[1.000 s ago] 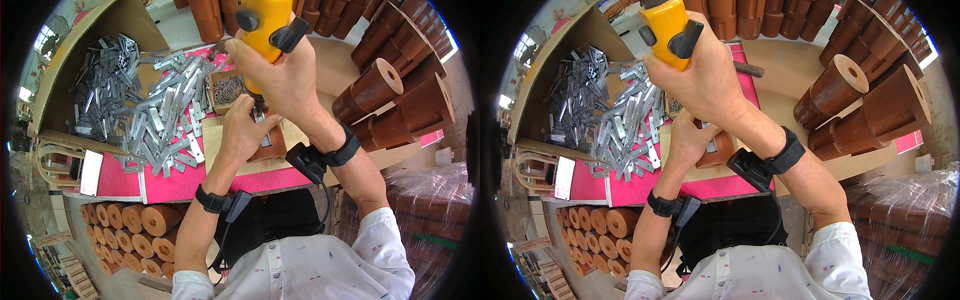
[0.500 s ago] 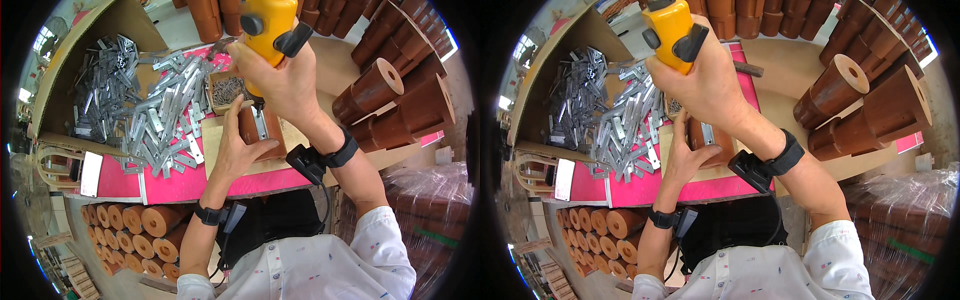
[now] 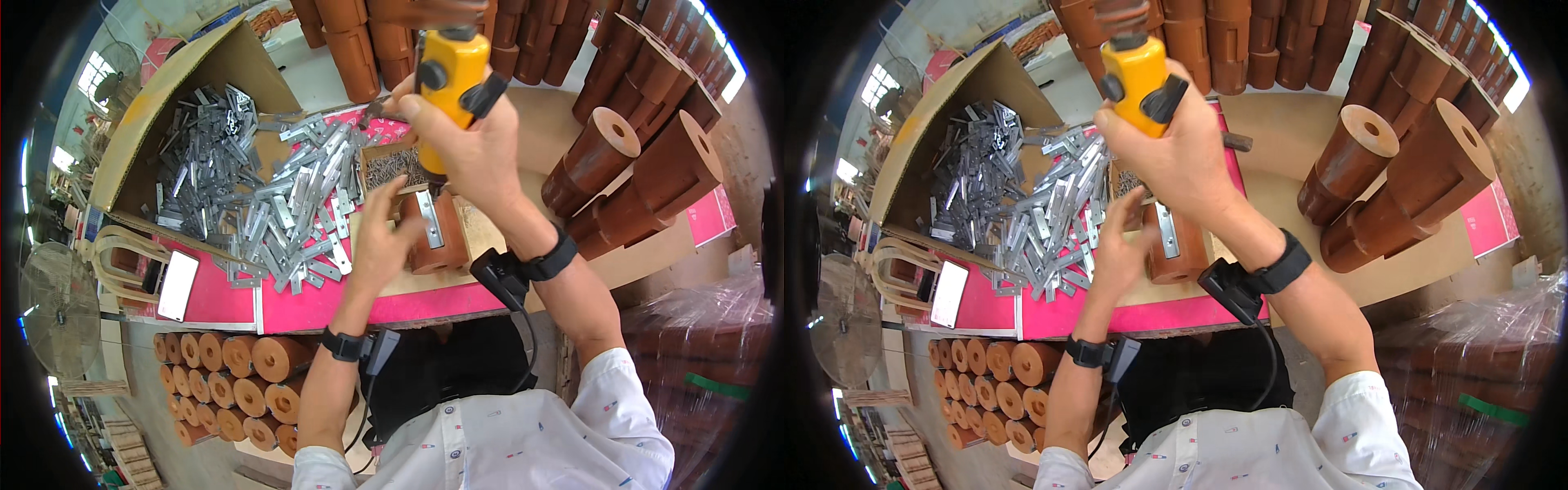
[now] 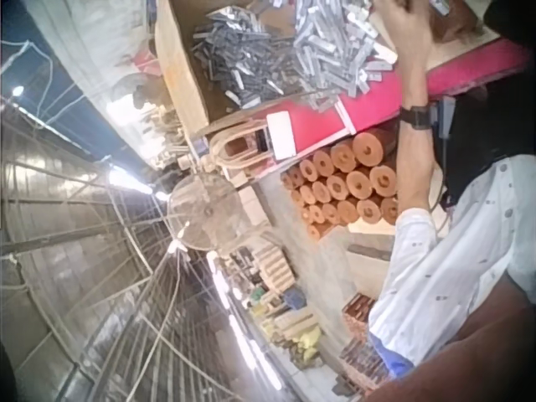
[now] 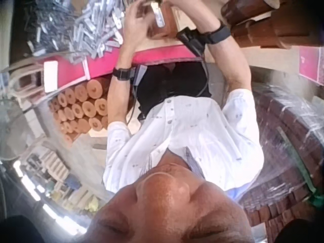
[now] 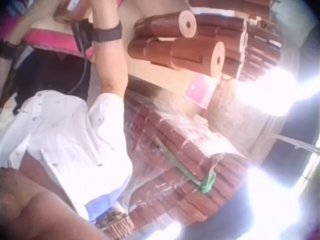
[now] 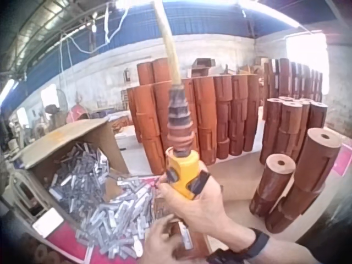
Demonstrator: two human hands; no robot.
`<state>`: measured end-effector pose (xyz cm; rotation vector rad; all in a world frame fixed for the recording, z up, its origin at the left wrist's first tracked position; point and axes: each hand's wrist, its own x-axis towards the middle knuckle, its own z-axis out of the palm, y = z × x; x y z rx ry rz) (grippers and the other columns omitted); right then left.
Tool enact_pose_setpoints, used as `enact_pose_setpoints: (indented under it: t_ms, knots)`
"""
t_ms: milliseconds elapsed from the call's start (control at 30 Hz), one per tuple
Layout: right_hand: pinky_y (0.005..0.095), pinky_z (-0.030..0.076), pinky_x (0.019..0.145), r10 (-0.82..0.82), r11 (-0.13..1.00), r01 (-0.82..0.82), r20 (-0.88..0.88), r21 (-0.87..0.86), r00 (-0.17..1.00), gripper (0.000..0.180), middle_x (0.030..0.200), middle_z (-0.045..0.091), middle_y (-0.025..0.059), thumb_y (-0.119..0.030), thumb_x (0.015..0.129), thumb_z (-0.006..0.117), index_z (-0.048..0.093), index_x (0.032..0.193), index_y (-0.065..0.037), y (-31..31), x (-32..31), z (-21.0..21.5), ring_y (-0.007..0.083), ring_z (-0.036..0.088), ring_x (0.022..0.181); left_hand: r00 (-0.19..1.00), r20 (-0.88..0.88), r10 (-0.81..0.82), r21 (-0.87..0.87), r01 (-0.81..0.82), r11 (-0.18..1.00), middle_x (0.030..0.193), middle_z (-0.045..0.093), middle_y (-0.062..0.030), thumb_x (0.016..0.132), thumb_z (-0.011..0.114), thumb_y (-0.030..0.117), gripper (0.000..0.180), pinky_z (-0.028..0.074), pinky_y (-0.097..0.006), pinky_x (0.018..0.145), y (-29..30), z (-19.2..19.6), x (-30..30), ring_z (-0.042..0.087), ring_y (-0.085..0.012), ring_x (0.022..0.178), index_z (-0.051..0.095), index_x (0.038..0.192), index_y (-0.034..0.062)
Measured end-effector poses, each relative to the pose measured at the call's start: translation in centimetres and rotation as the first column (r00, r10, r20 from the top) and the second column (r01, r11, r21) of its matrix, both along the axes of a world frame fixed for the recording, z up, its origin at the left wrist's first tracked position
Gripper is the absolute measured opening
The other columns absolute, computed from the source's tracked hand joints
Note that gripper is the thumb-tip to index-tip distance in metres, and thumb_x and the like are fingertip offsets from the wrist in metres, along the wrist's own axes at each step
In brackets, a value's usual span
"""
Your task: Attaching metal brackets to cylindrical wooden furniture legs using a power screwdriver.
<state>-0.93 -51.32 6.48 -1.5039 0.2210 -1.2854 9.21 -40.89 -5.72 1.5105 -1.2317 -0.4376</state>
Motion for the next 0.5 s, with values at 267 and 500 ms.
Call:
enact_pose_setpoints:
  t_ms: [267,500]
  knots:
    - [0.0240,0.049,0.074,-0.084,0.996,0.085,-0.109,0.006,0.990,0.028,0.094,0.065,0.0020,-0.008,0.084,0.071,0.056,0.107,-0.003,0.5,-4.6,1.8,0.0068,0.059,0.084,0.763,0.640,-0.089,0.213,-0.065,0.975,0.095,0.067,-0.0199,0.081,0.062,0.006,0.017,0.050,-0.043,0.085,-5.9,0.5,5.8,0.063,-0.0364,0.095,0.071,0.094,0.0014]
    - [0.0228,0.050,0.067,-0.099,0.994,0.102,-0.088,0.028,0.991,0.020,0.091,0.066,0.0032,-0.005,0.085,0.069,0.059,0.103,-0.001,1.3,-7.2,1.6,0.0076,0.061,0.075,0.647,0.699,-0.303,0.513,-0.159,0.844,0.096,0.068,-0.0251,0.076,0.059,0.002,0.019,0.054,-0.046,0.082,-9.9,-0.7,6.1,0.067,-0.0383,0.093,0.071,0.091,0.0000]
